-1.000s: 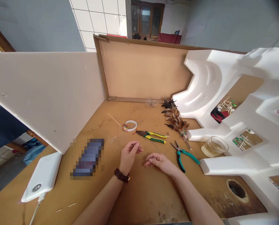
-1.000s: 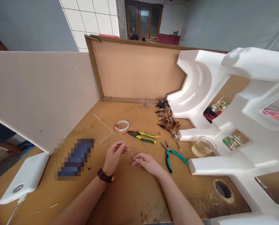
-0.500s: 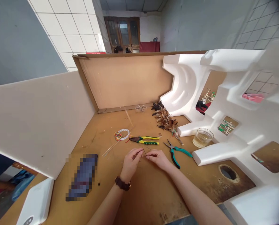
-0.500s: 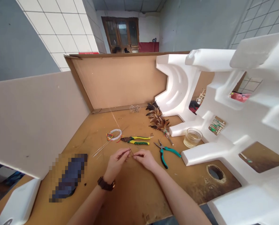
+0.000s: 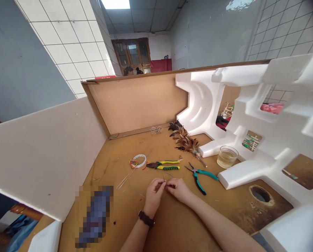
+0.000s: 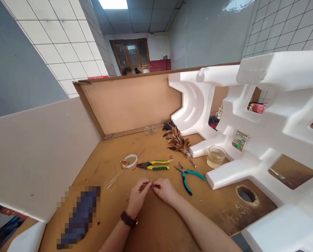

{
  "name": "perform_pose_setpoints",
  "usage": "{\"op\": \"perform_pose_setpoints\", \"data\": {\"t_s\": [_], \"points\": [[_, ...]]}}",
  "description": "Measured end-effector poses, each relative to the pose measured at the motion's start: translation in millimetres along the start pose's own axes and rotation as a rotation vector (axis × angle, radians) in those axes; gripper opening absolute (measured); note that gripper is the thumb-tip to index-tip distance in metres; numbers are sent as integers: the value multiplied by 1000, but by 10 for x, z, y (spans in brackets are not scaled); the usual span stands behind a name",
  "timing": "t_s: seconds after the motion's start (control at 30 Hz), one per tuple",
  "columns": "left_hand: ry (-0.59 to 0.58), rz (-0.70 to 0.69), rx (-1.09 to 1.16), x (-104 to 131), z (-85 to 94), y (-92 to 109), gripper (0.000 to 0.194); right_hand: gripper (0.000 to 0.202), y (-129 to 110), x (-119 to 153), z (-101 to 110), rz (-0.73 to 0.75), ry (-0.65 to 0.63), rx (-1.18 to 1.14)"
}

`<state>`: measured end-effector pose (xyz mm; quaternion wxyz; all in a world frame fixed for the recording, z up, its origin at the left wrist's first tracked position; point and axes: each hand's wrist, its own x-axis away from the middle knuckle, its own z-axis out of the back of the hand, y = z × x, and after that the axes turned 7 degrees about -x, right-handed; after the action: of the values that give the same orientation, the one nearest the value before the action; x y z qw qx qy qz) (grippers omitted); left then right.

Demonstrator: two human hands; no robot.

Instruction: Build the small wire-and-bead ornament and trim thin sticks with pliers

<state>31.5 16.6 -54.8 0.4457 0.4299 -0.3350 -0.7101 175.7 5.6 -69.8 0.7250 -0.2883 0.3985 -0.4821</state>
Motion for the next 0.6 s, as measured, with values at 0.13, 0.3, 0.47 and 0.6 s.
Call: {"op": "perform_pose_setpoints", "data": {"t_s": [0.13,0.3,0.47,0.6], "points": [[22,107,108,12,8,0,21,23,-82,-8,174,-81,-105,-63],[27,293,359,7,15,-45,28,47,-152,237,874,-217,135,395],[6,343,448,9,-9,2,28,74,-47,571,1096,-466,72,890],[-56,342,502,29,-21,44,30,67,-1,532,990,-569,13,1009]]}}
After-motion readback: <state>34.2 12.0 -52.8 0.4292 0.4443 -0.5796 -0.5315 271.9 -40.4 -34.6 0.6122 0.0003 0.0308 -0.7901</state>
